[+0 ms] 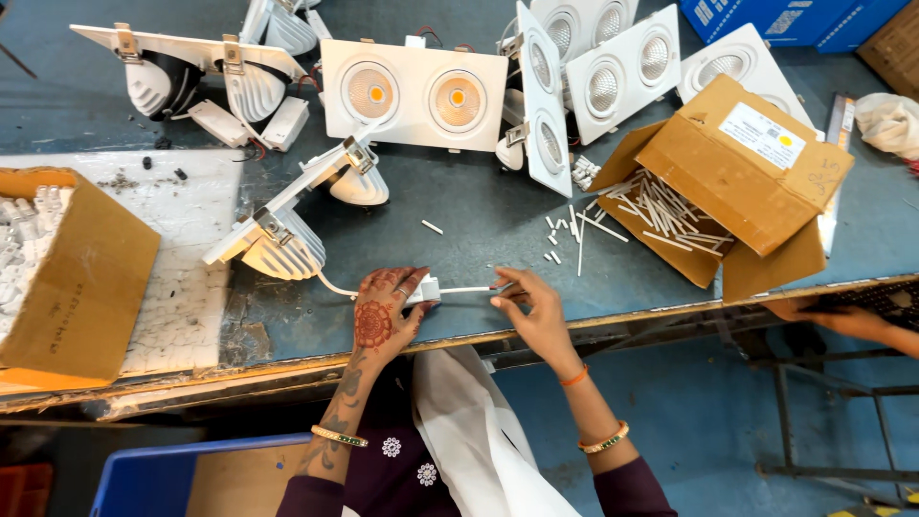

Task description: The person assembles light fixtures by connecting wiring to electrical components and LED drivers while organizing finished units on a workspace.

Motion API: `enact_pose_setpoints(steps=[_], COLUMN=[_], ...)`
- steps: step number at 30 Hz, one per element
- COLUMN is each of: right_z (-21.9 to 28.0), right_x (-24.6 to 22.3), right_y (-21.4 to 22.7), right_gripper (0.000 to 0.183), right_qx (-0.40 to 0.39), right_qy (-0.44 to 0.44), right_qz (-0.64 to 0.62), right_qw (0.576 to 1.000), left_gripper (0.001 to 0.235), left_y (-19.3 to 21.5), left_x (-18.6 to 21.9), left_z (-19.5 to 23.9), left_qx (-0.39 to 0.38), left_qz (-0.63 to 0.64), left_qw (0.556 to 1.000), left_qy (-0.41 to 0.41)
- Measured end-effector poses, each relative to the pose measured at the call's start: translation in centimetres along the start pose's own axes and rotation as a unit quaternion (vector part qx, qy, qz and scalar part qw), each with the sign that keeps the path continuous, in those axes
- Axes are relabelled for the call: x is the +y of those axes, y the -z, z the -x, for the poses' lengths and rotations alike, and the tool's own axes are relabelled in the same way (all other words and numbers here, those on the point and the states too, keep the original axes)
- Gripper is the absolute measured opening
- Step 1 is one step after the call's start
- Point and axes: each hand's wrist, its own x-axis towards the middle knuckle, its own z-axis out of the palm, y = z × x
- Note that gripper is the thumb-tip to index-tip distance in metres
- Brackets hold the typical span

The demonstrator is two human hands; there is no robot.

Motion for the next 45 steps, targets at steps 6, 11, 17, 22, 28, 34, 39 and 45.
enact_pose_setpoints(steps=[6,11,17,22,28,34,39,45], right_z=[-0.4,-1.1,-1.9,-1.5,-1.2,-1.0,-1.0,-1.2], right_x=[4.2,6.0,7.2,6.8,6.5,6.0,5.4,4.2], right_y=[-1.3,-1.7,-1.6,-1.9,-2.2,-2.2,-2.4,-2.6], right_gripper=[0.017,0.025,0.030,0.029,0.019,0.017,0.018,0.013], right_qx=[0.050,0.064,0.074,0.094,0.109,0.091,0.088,0.104], right_qy=[-0.046,-0.073,-0.081,-0.080,-0.085,-0.053,-0.053,-0.049], right_qz=[-0.047,-0.153,-0.239,-0.228,-0.210,-0.184,-0.156,-0.069], right_qw=[0.997,0.983,0.965,0.966,0.968,0.977,0.982,0.991], left_gripper=[0.050,0.026,0.014,0.018,0.021,0.018,0.015,0.011], left_y=[0.5,-2.9,-6.8,-5.1,-4.0,-3.6,-3.6,-4.6], left_x=[1.2,4.6,5.9,5.6,5.2,5.6,6.3,6.4], left_z=[-0.5,-1.5,-3.6,-3.9,-5.1,-5.1,-5.2,-4.7], left_qx=[0.008,0.064,0.022,-0.040,-0.117,-0.117,-0.102,-0.029], left_qz=[-0.035,-0.079,0.131,0.142,0.227,0.272,0.240,0.198], left_qw=[0.999,0.989,0.987,0.986,0.958,0.936,0.942,0.970], left_qy=[-0.004,-0.105,0.089,0.071,0.134,0.192,0.211,0.139])
